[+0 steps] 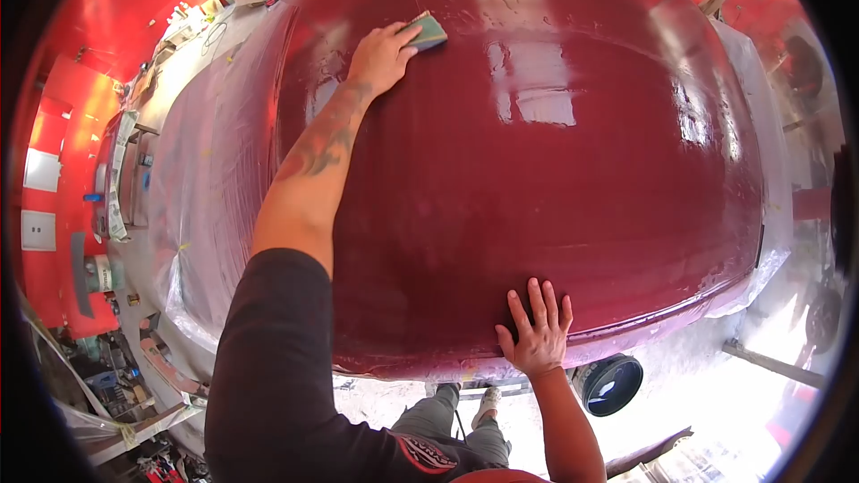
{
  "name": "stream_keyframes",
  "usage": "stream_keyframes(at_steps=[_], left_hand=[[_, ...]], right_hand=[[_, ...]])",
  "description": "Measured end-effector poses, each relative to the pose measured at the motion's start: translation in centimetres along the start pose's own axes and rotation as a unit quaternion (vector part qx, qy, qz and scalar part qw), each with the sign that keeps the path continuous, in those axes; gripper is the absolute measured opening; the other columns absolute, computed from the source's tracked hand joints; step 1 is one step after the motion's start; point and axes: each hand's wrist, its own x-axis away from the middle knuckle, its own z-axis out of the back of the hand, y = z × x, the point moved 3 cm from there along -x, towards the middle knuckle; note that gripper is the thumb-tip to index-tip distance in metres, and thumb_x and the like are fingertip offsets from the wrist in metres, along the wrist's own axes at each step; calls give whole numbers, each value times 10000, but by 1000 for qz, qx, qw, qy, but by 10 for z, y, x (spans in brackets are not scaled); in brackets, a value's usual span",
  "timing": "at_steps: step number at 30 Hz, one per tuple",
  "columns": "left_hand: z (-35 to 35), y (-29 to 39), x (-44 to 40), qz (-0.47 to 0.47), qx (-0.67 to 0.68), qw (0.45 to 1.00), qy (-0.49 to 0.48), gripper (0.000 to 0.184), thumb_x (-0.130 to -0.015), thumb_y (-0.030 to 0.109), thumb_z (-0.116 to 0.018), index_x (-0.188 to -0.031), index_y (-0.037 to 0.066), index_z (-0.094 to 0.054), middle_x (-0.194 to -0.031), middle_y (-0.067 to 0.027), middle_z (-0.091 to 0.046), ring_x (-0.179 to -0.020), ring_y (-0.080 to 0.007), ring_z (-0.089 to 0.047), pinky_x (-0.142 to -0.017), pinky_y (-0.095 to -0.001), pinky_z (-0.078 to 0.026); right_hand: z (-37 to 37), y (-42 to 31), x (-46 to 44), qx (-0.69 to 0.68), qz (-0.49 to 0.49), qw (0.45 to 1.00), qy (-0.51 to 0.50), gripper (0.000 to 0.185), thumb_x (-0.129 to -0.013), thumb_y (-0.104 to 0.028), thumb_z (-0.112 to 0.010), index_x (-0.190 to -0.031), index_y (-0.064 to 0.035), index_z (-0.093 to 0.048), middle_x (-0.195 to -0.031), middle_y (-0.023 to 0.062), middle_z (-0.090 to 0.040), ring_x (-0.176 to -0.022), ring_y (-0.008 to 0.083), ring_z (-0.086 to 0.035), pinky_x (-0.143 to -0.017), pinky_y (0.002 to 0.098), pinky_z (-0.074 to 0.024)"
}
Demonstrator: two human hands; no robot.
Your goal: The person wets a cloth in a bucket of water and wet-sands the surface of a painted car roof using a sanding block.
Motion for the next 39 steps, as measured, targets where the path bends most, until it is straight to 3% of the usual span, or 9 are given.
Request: stream_keyframes(at_steps=[2,8,12,19,23,26,32,36,39], left_hand=[[-3,10,1,53,-1,998,-18,375,-904,179,-640,-1276,129,-644,-1245,-141,-633,-1069,-367,-597,-951,-459,-490],[61,97,164,-44,56,995,-75,454,-888,179,-687,-1335,195,-611,-1368,-48,-531,-1187,-250,-538,-1033,-444,-346],[67,53,134,-84,33,989,-120,438,-910,192,-664,-1344,218,-611,-1375,-29,-534,-1173,-240,-538,-1044,-429,-321],[22,4,43,94,-6,996,-2,403,-902,165,-651,-1302,150,-598,-1281,-55,-609,-1111,-324,-572,-942,-457,-455],[63,101,149,-47,69,991,-107,450,-866,138,-674,-1311,158,-610,-1351,-78,-550,-1160,-290,-535,-1026,-451,-353],[74,92,162,-140,50,979,-138,477,-856,165,-709,-1324,156,-613,-1365,-83,-551,-1187,-262,-533,-1046,-450,-320],[11,-18,25,45,-10,997,-64,400,-985,223,-591,-1382,187,-561,-1381,-100,-574,-1171,-324,-554,-1019,-467,-401],[10,21,49,30,-45,998,-26,423,-963,200,-615,-1379,148,-558,-1387,-102,-560,-1153,-345,-554,-988,-454,-430],[47,107,134,-90,52,989,-104,447,-929,161,-650,-1370,153,-573,-1387,-90,-547,-1182,-305,-538,-1049,-456,-374]], right_hand=[[1,0,2,-3,3,1000,-1,621,-845,-451,-677,-1418,-252,-542,-1561,110,-394,-1446,321,-349,-1174,575,-167],[3,-1,0,0,3,1000,-4,614,-849,-446,-670,-1416,-248,-544,-1555,115,-400,-1445,330,-350,-1173,577,-167],[3,0,0,8,1,1000,-2,610,-851,-446,-667,-1415,-246,-546,-1553,112,-401,-1446,322,-349,-1172,579,-168],[7,-2,-1,-12,-2,1000,-7,602,-852,-459,-684,-1403,-253,-557,-1553,90,-407,-1451,284,-349,-1166,567,-183],[7,-3,-2,-13,-5,1000,-12,604,-871,-481,-658,-1419,-257,-539,-1573,84,-380,-1466,267,-322,-1163,572,-189],[7,-3,-1,-14,-8,1000,-18,609,-885,-490,-639,-1437,-260,-519,-1587,82,-359,-1478,261,-300,-1169,573,-175],[2,1,2,-32,-19,999,-15,646,-909,-491,-616,-1489,-264,-444,-1615,71,-314,-1501,249,-265,-1178,567,-159],[3,-2,2,-41,-10,999,-6,635,-913,-493,-609,-1482,-258,-451,-1607,77,-322,-1498,258,-269,-1179,572,-159],[3,-1,2,-35,-6,999,6,632,-905,-488,-624,-1473,-265,-459,-1600,81,-329,-1494,267,-274,-1178,573,-165]])
